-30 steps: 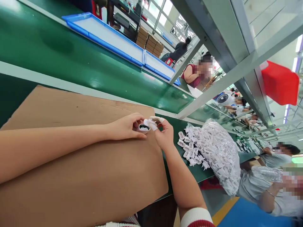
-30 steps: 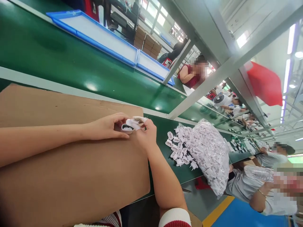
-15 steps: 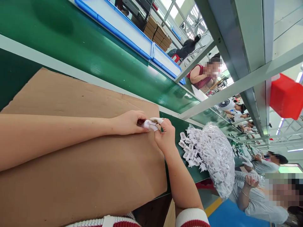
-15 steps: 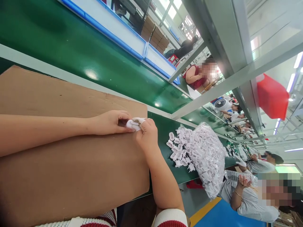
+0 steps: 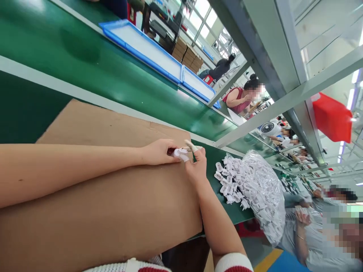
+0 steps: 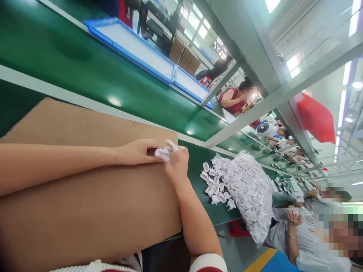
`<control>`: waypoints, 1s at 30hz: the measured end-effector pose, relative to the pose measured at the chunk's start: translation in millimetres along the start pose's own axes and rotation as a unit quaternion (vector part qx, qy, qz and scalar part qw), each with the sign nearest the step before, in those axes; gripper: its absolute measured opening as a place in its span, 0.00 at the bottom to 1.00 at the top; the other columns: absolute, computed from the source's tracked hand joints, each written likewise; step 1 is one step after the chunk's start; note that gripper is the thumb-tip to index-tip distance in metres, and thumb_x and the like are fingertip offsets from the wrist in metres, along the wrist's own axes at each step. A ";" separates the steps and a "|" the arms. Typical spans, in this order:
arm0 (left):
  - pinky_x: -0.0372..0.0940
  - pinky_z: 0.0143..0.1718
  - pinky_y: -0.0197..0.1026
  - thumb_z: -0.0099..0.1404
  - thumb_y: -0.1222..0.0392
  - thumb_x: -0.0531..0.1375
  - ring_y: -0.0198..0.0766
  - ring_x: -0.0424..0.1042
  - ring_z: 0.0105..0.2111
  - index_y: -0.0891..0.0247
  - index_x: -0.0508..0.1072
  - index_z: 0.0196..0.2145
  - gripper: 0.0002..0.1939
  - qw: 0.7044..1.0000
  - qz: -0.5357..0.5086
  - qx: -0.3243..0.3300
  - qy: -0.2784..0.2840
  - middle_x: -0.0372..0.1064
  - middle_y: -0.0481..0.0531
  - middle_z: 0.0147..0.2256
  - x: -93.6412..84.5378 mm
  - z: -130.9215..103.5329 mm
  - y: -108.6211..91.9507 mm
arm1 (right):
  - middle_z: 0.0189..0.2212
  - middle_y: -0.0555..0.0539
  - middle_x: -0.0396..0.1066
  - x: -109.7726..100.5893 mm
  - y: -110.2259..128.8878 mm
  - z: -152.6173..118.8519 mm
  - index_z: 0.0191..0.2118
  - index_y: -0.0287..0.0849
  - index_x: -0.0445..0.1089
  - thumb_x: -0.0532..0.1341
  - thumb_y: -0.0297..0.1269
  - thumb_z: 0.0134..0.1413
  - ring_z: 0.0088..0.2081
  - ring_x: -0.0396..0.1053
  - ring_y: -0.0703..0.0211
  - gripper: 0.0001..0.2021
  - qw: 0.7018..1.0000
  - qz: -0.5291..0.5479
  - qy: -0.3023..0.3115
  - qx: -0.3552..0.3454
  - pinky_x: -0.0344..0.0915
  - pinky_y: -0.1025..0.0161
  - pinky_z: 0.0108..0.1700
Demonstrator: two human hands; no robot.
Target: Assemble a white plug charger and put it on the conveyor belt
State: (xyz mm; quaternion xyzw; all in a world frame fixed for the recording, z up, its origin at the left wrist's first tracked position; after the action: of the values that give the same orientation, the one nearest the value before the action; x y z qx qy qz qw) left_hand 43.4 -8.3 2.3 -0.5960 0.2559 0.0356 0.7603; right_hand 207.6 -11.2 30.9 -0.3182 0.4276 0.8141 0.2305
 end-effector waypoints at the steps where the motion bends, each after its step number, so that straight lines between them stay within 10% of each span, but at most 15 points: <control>1: 0.63 0.33 0.40 0.54 0.39 0.63 0.43 0.71 0.32 0.61 0.79 0.36 0.23 1.000 0.001 -0.003 -0.003 0.74 0.51 0.32 -4.6 3.8 1.5 | 0.49 0.45 0.77 3.4 -5.3 -2.8 0.60 0.48 0.71 0.64 0.35 0.55 0.52 0.70 0.50 0.25 0.999 0.032 -0.025 0.024 0.68 0.51 0.59; 9: 0.68 0.45 0.44 0.56 0.53 0.63 0.51 0.75 0.43 0.64 0.78 0.42 0.18 0.925 0.139 -0.138 -0.327 0.78 0.58 0.43 -142.9 53.8 57.9 | 0.59 0.37 0.71 37.5 -32.0 -5.1 0.64 0.42 0.66 0.66 0.46 0.53 0.59 0.70 0.45 0.33 0.979 0.166 -0.040 0.111 0.66 0.45 0.62; 13: 0.66 0.52 0.50 0.58 0.59 0.61 0.59 0.72 0.50 0.67 0.77 0.41 0.14 0.879 0.212 -0.201 -0.378 0.75 0.67 0.46 -184.4 53.4 87.9 | 0.55 0.39 0.73 39.7 -38.0 -7.2 0.61 0.45 0.70 0.67 0.46 0.52 0.56 0.70 0.44 0.30 0.984 0.135 -0.027 0.116 0.68 0.45 0.61; 20: 0.59 0.63 0.58 0.52 0.56 0.68 0.64 0.63 0.60 0.72 0.66 0.60 0.39 0.829 0.235 -0.244 -0.445 0.64 0.72 0.59 -186.7 42.0 103.2 | 0.57 0.40 0.71 39.8 -40.9 -11.7 0.61 0.47 0.71 0.67 0.47 0.53 0.57 0.70 0.44 0.29 0.981 0.146 -0.012 0.131 0.66 0.42 0.65; 24: 0.50 0.69 0.62 0.60 0.52 0.65 0.63 0.53 0.67 0.69 0.60 0.67 0.40 0.811 0.320 -0.067 -0.485 0.54 0.70 0.66 -178.1 37.6 70.6 | 0.58 0.41 0.71 40.4 -38.4 -11.6 0.60 0.47 0.71 0.66 0.46 0.54 0.60 0.68 0.43 0.28 0.982 0.142 0.000 0.121 0.64 0.41 0.67; 27: 0.52 0.69 0.56 0.71 0.54 0.55 0.54 0.60 0.64 0.63 0.67 0.63 0.26 0.853 0.400 0.114 -0.317 0.63 0.64 0.63 -147.8 47.5 45.8 | 0.57 0.41 0.72 38.9 -35.9 -10.3 0.59 0.47 0.72 0.66 0.46 0.54 0.61 0.67 0.42 0.26 0.987 0.120 0.012 0.110 0.63 0.40 0.67; 30: 0.53 0.69 0.52 0.73 0.46 0.53 0.51 0.59 0.66 0.63 0.69 0.64 0.28 0.894 0.410 0.125 -0.132 0.64 0.61 0.64 -114.2 58.9 47.5 | 0.57 0.42 0.73 36.0 -31.3 -9.3 0.58 0.48 0.72 0.64 0.44 0.55 0.61 0.66 0.42 0.25 0.991 0.093 0.032 0.095 0.62 0.40 0.67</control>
State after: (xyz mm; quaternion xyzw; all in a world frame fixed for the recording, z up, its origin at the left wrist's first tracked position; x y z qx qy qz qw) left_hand -52.2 88.4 18.8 -0.3279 0.3768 0.3901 0.7735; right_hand 206.0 1.2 -16.0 -0.2795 0.5380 0.7771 0.1692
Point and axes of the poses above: each hand's wrist, its own z-axis towards the middle knuckle, its own x-axis out of the palm, y = z × x, the point moved 5 cm from there along z, towards the middle knuckle
